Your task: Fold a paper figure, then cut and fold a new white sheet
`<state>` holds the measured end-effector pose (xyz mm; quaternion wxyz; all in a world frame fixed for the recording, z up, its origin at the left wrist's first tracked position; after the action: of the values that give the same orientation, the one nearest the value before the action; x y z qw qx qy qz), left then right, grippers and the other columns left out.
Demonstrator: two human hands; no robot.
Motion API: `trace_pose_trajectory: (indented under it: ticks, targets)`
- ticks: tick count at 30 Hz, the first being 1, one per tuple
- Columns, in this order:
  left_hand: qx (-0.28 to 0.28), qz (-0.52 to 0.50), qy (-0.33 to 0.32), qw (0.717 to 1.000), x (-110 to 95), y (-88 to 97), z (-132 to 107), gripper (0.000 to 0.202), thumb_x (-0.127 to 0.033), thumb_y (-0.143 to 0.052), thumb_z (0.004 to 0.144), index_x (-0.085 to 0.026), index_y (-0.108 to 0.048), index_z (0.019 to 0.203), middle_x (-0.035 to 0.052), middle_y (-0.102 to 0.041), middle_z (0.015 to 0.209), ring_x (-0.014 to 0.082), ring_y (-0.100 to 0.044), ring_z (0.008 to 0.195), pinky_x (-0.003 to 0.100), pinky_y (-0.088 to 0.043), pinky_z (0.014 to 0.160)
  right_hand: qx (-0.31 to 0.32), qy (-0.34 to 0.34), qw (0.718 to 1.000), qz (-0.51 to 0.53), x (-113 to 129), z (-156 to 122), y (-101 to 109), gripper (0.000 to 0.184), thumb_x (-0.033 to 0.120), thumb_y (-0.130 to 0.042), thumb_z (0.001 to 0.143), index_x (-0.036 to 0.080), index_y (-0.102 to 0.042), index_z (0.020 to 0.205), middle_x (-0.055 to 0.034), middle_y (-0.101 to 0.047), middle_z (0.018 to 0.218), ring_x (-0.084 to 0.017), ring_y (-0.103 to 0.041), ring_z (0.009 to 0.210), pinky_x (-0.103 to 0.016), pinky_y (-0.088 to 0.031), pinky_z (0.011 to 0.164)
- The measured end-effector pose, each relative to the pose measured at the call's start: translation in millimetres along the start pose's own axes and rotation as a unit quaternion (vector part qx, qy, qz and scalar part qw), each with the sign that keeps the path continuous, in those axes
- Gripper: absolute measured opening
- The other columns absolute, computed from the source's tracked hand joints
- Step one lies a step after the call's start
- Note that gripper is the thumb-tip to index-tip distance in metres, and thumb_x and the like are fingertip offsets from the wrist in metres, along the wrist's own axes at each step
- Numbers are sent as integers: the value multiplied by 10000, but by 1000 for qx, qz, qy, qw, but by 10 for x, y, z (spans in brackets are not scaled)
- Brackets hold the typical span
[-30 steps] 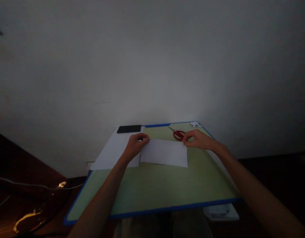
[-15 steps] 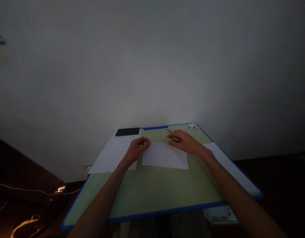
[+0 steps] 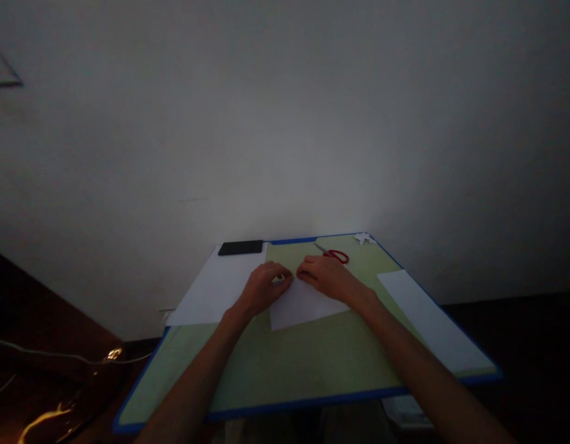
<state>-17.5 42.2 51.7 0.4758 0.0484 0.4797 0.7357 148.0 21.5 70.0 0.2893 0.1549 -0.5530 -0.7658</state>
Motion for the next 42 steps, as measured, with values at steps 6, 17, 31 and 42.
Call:
trace_pose_trajectory:
  ticks: [6,17,31,42]
  targets:
    - [-1,-3,15,1000,-27,-32,-19,73,-154,-621,800,-203,-673,785,31,-697,783,183,-638,757,297,-486,746,6,14,998,-68,174,46,62,207,219,-505,1010,173,-690,930,-86,-705,988,-202,-649,862,-317,-402,711]
    - [9,39,51,998,75,57,-25,47,-202,-658,799,-209,-691,766,14,-706,744,172,-641,698,294,-460,720,6,24,999,-28,-206,-125,241,216,255,-489,1026,189,-685,965,-77,-679,973,-203,-617,856,-315,-388,734]
    - [20,-104,91,990,52,-65,7,257,-433,-703,850,-201,-746,951,38,-755,810,171,-665,684,269,-499,642,5,48,998,42,-193,64,31,154,265,-586,983,231,-735,987,-43,-718,977,-199,-643,926,-324,-393,826]
    - [-138,-290,253,913,370,-97,-51,325,-477,-735,767,-180,-636,854,50,-737,756,192,-670,682,267,-477,601,-339,-338,762,436,-958,-227,-195,811,540,-659,837,198,-327,1493,-201,-543,1411,-309,-597,1211,-451,-535,943]
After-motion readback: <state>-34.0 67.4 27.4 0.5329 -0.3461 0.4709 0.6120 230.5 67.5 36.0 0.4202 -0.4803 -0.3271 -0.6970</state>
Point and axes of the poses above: each hand's wrist, its own z-axis towards the middle knuckle, its own y-axis out of the back of the hand, x = y × z, the point moved 5 cm from there along z, towards the middle knuckle
